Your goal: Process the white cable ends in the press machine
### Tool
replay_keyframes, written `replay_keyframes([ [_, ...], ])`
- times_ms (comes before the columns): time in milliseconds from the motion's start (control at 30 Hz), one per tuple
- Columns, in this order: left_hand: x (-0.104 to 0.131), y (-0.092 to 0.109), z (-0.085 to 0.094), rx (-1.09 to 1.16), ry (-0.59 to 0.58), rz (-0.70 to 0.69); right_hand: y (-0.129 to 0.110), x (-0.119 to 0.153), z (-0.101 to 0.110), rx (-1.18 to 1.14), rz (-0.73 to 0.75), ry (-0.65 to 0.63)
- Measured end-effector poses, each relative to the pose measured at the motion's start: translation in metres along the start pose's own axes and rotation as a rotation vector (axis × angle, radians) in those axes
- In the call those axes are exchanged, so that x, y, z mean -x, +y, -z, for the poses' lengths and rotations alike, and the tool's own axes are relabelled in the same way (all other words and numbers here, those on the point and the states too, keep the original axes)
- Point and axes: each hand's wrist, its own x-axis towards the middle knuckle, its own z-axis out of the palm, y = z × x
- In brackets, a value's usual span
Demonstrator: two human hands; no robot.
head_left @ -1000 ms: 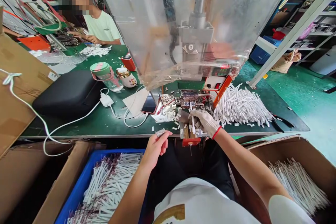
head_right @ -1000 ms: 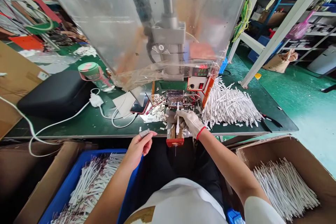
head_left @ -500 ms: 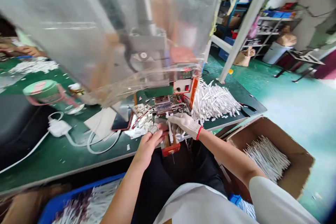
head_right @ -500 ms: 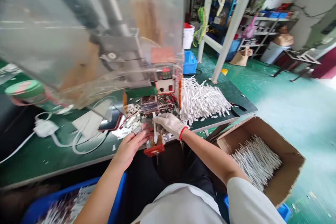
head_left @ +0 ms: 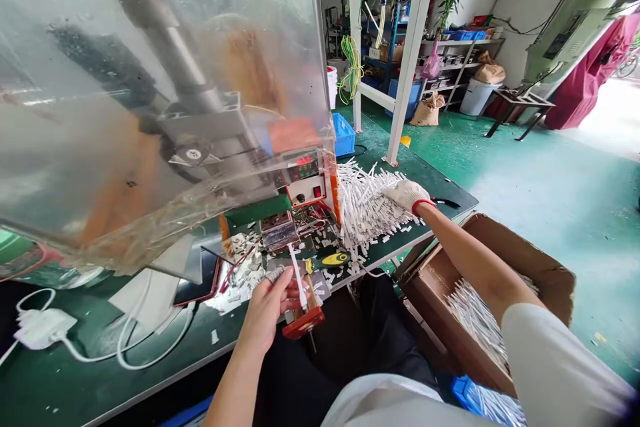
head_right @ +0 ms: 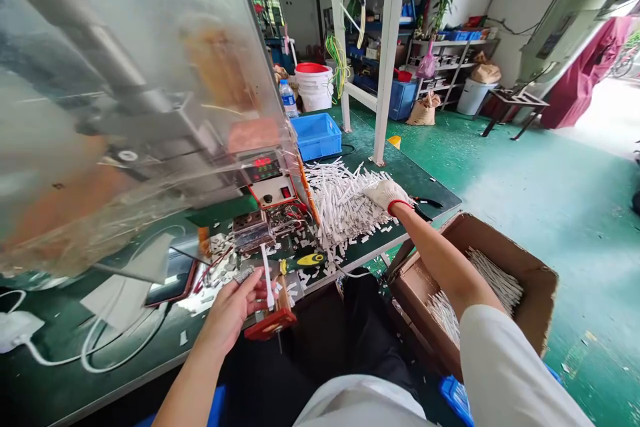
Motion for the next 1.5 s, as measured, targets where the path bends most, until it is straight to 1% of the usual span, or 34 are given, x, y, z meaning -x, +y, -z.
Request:
replay_keyframes([
  [100,-0.004,0.001,-0.004,-0.043,-0.001,-0.002,0.004,-0.001,-0.008,-0.049,-0.004,0.022],
  [167,-0.007,0.001,-0.006,-0.066,-0.009,-0.028,0.006,0.001,-0.009,-0.095,0.005,0.036],
  [267,-0.011,0.0,-0.009,-0.089,-0.01,-0.055,0.003,0.003,-0.001,-0.184,0.043,0.071],
  [333,-0.013,0.001,-0.011,-0.077,-0.009,-0.066,-0.004,0.005,0.007,-0.253,0.084,0.098],
  [400,-0.012,0.003,-0.013,-0.029,-0.017,-0.085,-0.014,0.014,0.013,-0.321,0.125,0.116],
  [433,-0.01,0.004,-0.014,0.002,-0.024,-0.098,-0.019,0.022,0.012,-0.382,0.147,0.091],
  [467,-0.007,0.005,-0.015,0.032,-0.031,-0.109,-0.024,0.033,0.009,-0.458,0.166,0.03],
  [500,-0.003,0.006,-0.014,0.058,-0.034,-0.117,-0.028,0.047,0.003,-0.539,0.173,-0.067],
  [567,0.006,0.006,-0.011,0.098,-0.024,-0.117,-0.033,0.081,-0.016,-0.651,0.132,-0.359],
  [633,0.017,0.003,-0.004,0.138,0.002,-0.109,-0.034,0.117,-0.045,-0.634,0.05,-0.654],
  [667,0.023,0.001,0.0,0.164,0.02,-0.111,-0.033,0.132,-0.061,-0.604,0.011,-0.763],
  [700,0.029,0.0,0.005,0.194,0.039,-0.121,-0.033,0.145,-0.078,-0.579,-0.019,-0.842],
  [733,0.035,-0.002,0.011,0.225,0.058,-0.137,-0.033,0.156,-0.094,-0.56,-0.038,-0.884],
  [800,0.046,-0.005,0.024,0.275,0.099,-0.173,-0.035,0.166,-0.126,-0.539,-0.05,-0.893],
  [867,0.056,-0.008,0.038,0.291,0.141,-0.189,-0.037,0.167,-0.15,-0.533,-0.035,-0.875],
  [967,0.068,-0.016,0.058,0.283,0.188,-0.172,-0.042,0.161,-0.171,-0.537,-0.05,-0.848],
  [1067,0.076,-0.028,0.072,0.281,0.215,-0.143,-0.046,0.155,-0.178,-0.537,-0.157,-0.829],
  [1133,0.08,-0.037,0.077,0.286,0.216,-0.126,-0.048,0.153,-0.179,-0.555,-0.226,-0.841],
  [1200,0.082,-0.044,0.08,0.297,0.211,-0.114,-0.05,0.151,-0.18,-0.573,-0.26,-0.851],
  [1300,0.081,-0.052,0.081,0.303,0.213,-0.103,-0.051,0.149,-0.182,-0.579,-0.264,-0.833],
  [1367,0.08,-0.052,0.078,0.294,0.208,-0.093,-0.05,0.148,-0.185,-0.586,-0.262,-0.823],
  [1433,0.08,-0.05,0.074,0.276,0.176,-0.087,-0.049,0.147,-0.187,-0.608,-0.253,-0.828],
  [1500,0.082,-0.045,0.07,0.244,0.117,-0.101,-0.047,0.146,-0.188,-0.604,-0.237,-0.853],
])
